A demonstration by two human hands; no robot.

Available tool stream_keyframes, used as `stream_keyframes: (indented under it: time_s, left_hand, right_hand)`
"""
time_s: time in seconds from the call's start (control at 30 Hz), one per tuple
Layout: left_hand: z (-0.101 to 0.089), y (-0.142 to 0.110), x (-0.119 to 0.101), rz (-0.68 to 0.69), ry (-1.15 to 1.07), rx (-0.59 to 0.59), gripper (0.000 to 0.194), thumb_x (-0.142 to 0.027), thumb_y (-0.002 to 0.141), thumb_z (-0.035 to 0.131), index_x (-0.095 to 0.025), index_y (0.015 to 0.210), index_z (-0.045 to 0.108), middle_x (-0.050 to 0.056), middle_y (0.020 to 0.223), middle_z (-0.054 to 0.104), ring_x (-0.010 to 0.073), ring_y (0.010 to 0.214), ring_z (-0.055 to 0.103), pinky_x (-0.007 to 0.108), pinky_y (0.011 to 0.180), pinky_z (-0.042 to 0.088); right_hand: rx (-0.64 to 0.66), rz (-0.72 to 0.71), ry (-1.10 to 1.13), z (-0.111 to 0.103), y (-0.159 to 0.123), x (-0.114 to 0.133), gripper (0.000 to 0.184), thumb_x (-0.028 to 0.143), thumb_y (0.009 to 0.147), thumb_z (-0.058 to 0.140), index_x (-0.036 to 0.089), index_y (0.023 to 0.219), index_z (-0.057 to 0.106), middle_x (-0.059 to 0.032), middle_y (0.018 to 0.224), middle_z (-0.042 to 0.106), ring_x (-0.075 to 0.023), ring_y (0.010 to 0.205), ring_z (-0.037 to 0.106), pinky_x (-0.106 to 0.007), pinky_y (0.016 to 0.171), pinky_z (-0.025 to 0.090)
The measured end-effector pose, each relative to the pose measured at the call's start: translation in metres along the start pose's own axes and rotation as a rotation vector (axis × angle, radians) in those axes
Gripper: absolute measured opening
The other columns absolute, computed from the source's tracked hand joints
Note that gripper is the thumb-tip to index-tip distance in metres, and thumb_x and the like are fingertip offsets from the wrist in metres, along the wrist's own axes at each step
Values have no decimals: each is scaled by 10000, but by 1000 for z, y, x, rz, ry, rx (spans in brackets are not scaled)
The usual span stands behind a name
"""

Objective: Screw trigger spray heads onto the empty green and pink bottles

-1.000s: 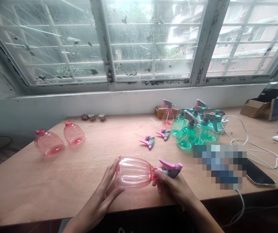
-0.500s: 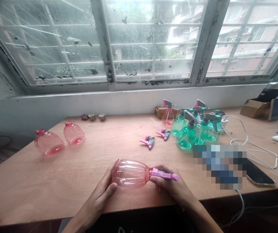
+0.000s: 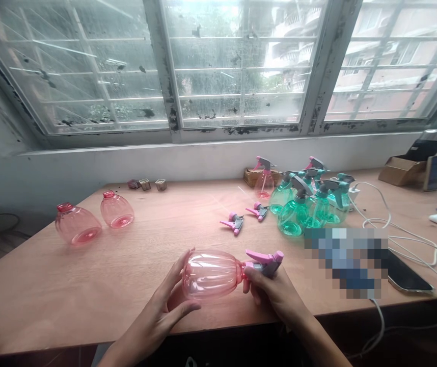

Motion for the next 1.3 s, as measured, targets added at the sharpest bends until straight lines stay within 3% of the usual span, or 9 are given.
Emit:
stream_keyframes:
  time_s: [0.13,0.23,0.37,0.7,0.83,0.93,1.1,1.2,1.3]
  left_hand:
    - [1,0,3,-23,-37,15,849,-400,931,711,-484,1566,154,-54,1692,174,289,1512,291,449,1267,234]
    - [0,0,4,-85,-38,20,1082,-558,849,754,-368,1603,2,19,1703,133,319,1542,191,460,1273,203]
    - [0,-1,0,-106,-37,46,1049,-724,835,639,-236,1616,135,94,1689,176,374,1548,122,515,1279,117]
    - [3,0,3,-13,-130,3,857,-358,924,726,-380,1590,187,53,1678,232,339,1508,290,509,1255,244]
    - [4,-2,4,-27,-146,37,970,-375,886,778,-432,1587,110,26,1685,208,322,1514,279,494,1259,237]
    - [3,-2,3,-57,-236,48,1081,-493,842,795,-366,1604,37,62,1692,181,331,1533,223,492,1260,238]
    - [-2,0,-1,-74,-201,10,833,-604,933,613,-240,1589,253,113,1651,297,343,1535,211,504,1260,239]
    - [-2,0,-2,-88,-157,-5,766,-543,942,640,-260,1569,303,105,1632,342,356,1516,260,518,1262,224]
    - [0,-1,-4,-44,-137,13,836,-474,877,760,-325,1558,299,83,1635,330,356,1487,327,498,1249,270]
  right_hand:
    - [-18,-12,30,-1,0,3,416,499,860,759,155,1066,647,-5,652,691,-122,504,540,-258,529,399]
    - [55,-27,32,4,0,6,366,484,862,754,163,1016,669,-5,684,691,-130,542,552,-257,540,418]
    - [133,18,13,11,-3,4,334,452,847,768,177,1014,682,4,705,696,-132,563,558,-246,537,424]
    - [80,28,14,7,-4,0,504,573,903,660,153,1175,598,-6,609,679,-162,460,583,-277,494,423]
    - [92,8,16,8,-4,2,473,551,912,667,159,1163,585,-10,651,693,-159,500,604,-275,532,436]
    - [133,-2,-1,12,-4,6,427,549,893,687,164,1062,613,-15,680,696,-160,525,595,-284,559,431]
    - [231,32,-35,22,-5,7,333,498,877,723,184,949,641,9,640,680,-163,561,576,-280,584,396]
    - [218,12,-55,20,-5,8,348,512,910,677,172,839,656,-5,631,671,-167,574,576,-288,595,401]
    - [162,4,-51,15,-5,7,360,529,925,656,169,930,655,-5,659,671,-178,577,602,-312,634,446]
Point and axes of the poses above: each hand's wrist, its own y-axis towards the middle knuckle, its own z-axis out of the palm, x = y × z, the point moved 8 cm from there along y, towards the middle knuckle
